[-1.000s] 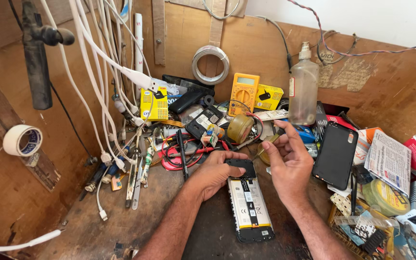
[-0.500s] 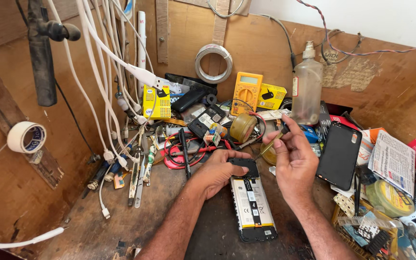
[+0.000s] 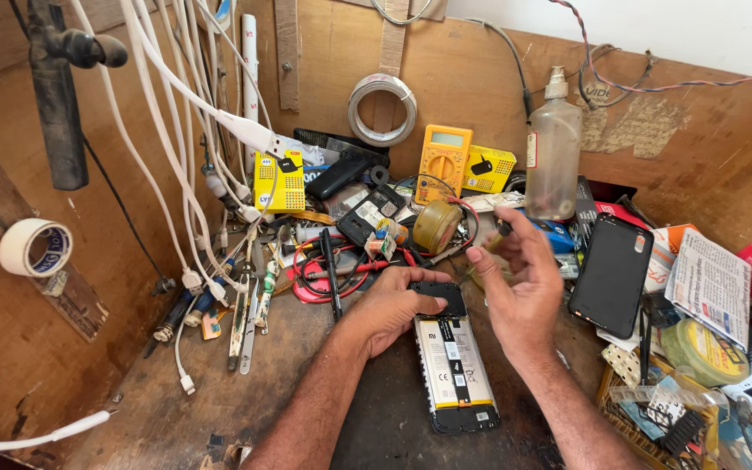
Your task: The person uses a small metal tool to scrape and clean the surface of a smartphone battery while holding the device. The person repeatedly scrapes along the battery edges and surface, occasionally lifting the tool to inspect the area.
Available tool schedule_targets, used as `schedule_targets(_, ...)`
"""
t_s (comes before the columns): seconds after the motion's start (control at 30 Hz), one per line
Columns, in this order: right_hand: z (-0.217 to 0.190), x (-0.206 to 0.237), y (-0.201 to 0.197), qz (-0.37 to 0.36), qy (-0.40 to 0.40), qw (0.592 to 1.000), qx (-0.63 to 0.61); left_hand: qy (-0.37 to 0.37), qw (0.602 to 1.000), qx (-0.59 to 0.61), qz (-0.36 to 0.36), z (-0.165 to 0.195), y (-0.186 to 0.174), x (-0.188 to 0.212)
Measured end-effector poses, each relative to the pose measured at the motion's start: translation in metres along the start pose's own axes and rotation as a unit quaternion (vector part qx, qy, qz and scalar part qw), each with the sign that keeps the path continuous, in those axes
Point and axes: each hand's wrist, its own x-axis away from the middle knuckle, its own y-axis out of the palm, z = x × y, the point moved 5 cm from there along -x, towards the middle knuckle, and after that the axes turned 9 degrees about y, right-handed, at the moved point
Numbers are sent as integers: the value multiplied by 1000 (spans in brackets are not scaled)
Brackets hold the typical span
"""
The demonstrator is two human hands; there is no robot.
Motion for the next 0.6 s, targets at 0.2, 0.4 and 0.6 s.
schedule_targets(0.2,4,2,-3,-11,47,998,-27,0,1000,-1,-2,1,0,2)
schedule_targets(0.4,5,2,-4,31,38,998,34,2,1000,6,-3,1,1,4)
schedule_targets(0.6,6,4,-8,6,63,997,-34,-1,1000,-7,3,1,1,4)
